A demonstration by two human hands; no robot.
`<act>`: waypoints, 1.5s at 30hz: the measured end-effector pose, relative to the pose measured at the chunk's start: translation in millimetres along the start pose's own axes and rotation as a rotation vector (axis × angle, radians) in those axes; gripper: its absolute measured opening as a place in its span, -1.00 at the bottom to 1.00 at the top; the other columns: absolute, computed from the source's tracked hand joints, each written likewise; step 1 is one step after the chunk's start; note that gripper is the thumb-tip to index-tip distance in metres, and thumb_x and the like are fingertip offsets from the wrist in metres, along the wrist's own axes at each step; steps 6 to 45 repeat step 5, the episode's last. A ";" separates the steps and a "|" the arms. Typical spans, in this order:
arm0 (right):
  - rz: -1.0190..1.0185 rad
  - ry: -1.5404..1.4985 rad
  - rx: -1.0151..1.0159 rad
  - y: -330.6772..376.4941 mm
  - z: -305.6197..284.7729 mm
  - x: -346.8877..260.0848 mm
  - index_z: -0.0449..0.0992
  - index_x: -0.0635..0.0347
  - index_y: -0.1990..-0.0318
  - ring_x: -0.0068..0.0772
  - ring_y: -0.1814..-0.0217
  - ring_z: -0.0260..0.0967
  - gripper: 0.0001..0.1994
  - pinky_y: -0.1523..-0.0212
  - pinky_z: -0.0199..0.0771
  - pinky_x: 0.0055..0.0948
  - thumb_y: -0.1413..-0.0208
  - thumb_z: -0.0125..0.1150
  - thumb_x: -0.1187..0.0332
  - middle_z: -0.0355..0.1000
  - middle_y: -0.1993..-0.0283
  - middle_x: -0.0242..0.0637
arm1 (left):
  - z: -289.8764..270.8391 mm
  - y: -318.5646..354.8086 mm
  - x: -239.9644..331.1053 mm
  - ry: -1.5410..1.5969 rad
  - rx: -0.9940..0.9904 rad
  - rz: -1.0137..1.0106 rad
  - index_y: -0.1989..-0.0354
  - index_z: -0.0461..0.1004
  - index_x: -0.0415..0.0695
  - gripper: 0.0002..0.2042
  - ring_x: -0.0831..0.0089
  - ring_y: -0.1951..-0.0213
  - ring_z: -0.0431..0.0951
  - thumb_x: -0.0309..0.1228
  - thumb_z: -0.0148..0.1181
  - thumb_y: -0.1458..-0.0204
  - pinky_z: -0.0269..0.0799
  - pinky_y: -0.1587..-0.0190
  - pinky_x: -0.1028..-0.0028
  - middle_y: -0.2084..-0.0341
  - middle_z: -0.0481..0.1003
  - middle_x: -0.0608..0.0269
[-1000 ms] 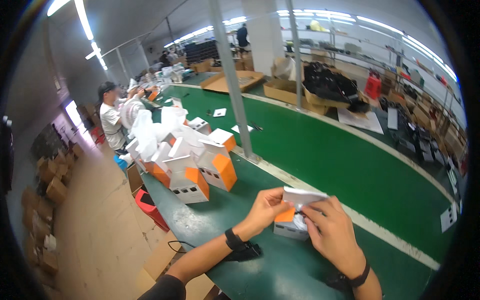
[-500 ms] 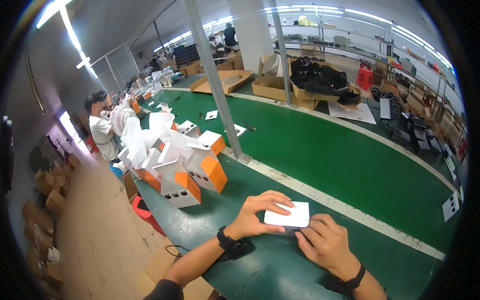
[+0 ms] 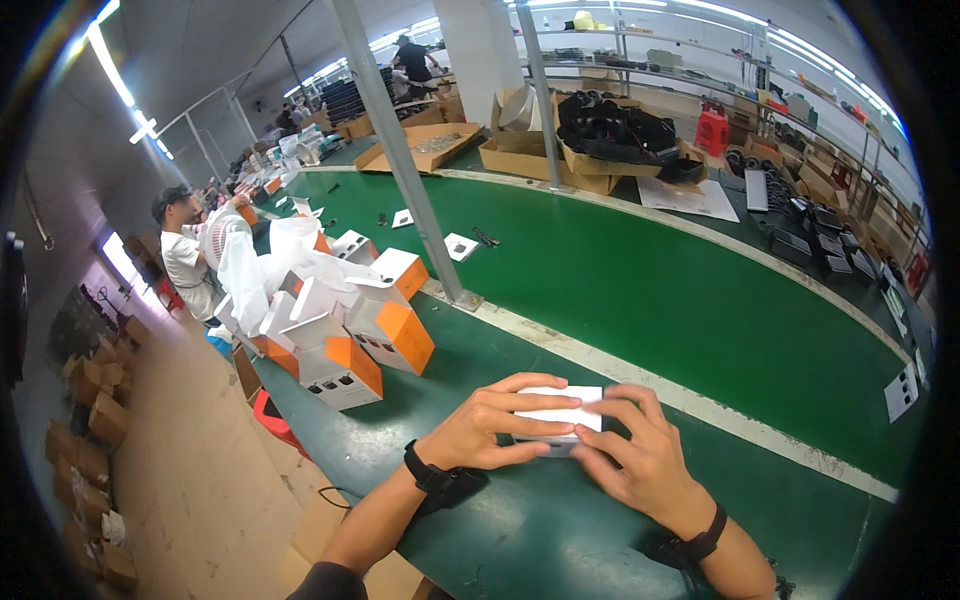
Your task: Packing small portable speakers and USB charging cables into retail boxes on a factory assembly line.
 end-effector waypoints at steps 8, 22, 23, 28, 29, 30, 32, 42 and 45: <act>0.191 -0.384 -0.085 27.5 32.1 32.2 0.58 0.01 -0.21 0.38 -0.73 0.09 -0.49 -0.58 0.32 0.09 -0.11 0.64 0.31 0.04 -0.77 -0.01 | 1.0 -2.6 -2.0 -0.060 -0.094 0.032 -0.19 0.75 0.00 -0.59 -0.16 -0.47 0.45 -0.43 0.51 -0.13 0.49 -0.44 0.03 -0.38 0.58 0.18; 0.191 -0.384 -0.085 27.5 32.1 32.2 0.58 0.01 -0.21 0.38 -0.73 0.09 -0.49 -0.58 0.32 0.09 -0.11 0.64 0.31 0.04 -0.77 -0.01 | 1.0 -2.6 -2.0 -0.060 -0.094 0.032 -0.19 0.75 0.00 -0.59 -0.16 -0.47 0.45 -0.43 0.51 -0.13 0.49 -0.44 0.03 -0.38 0.58 0.18; 0.191 -0.384 -0.085 27.5 32.1 32.2 0.58 0.01 -0.21 0.38 -0.73 0.09 -0.49 -0.58 0.32 0.09 -0.11 0.64 0.31 0.04 -0.77 -0.01 | 1.0 -2.6 -2.0 -0.060 -0.094 0.032 -0.19 0.75 0.00 -0.59 -0.16 -0.47 0.45 -0.43 0.51 -0.13 0.49 -0.44 0.03 -0.38 0.58 0.18; 0.191 -0.384 -0.085 27.5 32.1 32.2 0.58 0.01 -0.21 0.38 -0.73 0.09 -0.49 -0.58 0.32 0.09 -0.11 0.64 0.31 0.04 -0.77 -0.01 | 1.0 -2.6 -2.0 -0.060 -0.094 0.032 -0.19 0.75 0.00 -0.59 -0.16 -0.47 0.45 -0.43 0.51 -0.13 0.49 -0.44 0.03 -0.38 0.58 0.18; 0.191 -0.384 -0.085 27.5 32.1 32.2 0.58 0.01 -0.21 0.38 -0.73 0.09 -0.49 -0.58 0.32 0.09 -0.11 0.64 0.31 0.04 -0.77 -0.01 | 1.0 -2.6 -2.0 -0.060 -0.094 0.032 -0.19 0.75 0.00 -0.59 -0.16 -0.47 0.45 -0.43 0.51 -0.13 0.49 -0.44 0.03 -0.38 0.58 0.18; 0.191 -0.384 -0.085 27.5 32.1 32.2 0.58 0.01 -0.21 0.38 -0.73 0.09 -0.49 -0.58 0.32 0.09 -0.11 0.64 0.31 0.04 -0.77 -0.01 | 1.0 -2.6 -2.0 -0.060 -0.094 0.032 -0.19 0.75 0.00 -0.59 -0.16 -0.47 0.45 -0.43 0.51 -0.13 0.49 -0.44 0.03 -0.38 0.58 0.18; 0.191 -0.384 -0.085 27.5 32.1 32.2 0.58 0.01 -0.21 0.38 -0.73 0.09 -0.49 -0.58 0.32 0.09 -0.11 0.64 0.31 0.04 -0.77 -0.01 | 1.0 -2.6 -2.0 -0.060 -0.094 0.032 -0.19 0.75 0.00 -0.59 -0.16 -0.47 0.45 -0.43 0.51 -0.13 0.49 -0.44 0.03 -0.38 0.58 0.18; 0.191 -0.384 -0.085 27.5 32.1 32.2 0.58 0.01 -0.21 0.38 -0.73 0.09 -0.49 -0.58 0.32 0.09 -0.11 0.64 0.31 0.04 -0.77 -0.01 | 1.0 -2.6 -2.0 -0.060 -0.094 0.032 -0.19 0.75 0.00 -0.59 -0.16 -0.47 0.45 -0.43 0.51 -0.13 0.49 -0.44 0.03 -0.38 0.58 0.18; 0.191 -0.384 -0.085 27.5 32.1 32.2 0.58 0.01 -0.21 0.38 -0.73 0.09 -0.49 -0.58 0.32 0.09 -0.11 0.64 0.31 0.04 -0.77 -0.01 | 1.0 -2.6 -2.0 -0.060 -0.094 0.032 -0.19 0.75 0.00 -0.59 -0.16 -0.47 0.45 -0.43 0.51 -0.13 0.49 -0.44 0.03 -0.38 0.58 0.18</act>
Point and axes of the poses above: each hand's wrist, its own y-axis away from the middle knuckle, its own z-axis out of the palm, x = y × z, the point moved 3 cm from there along -y, towards the middle knuckle
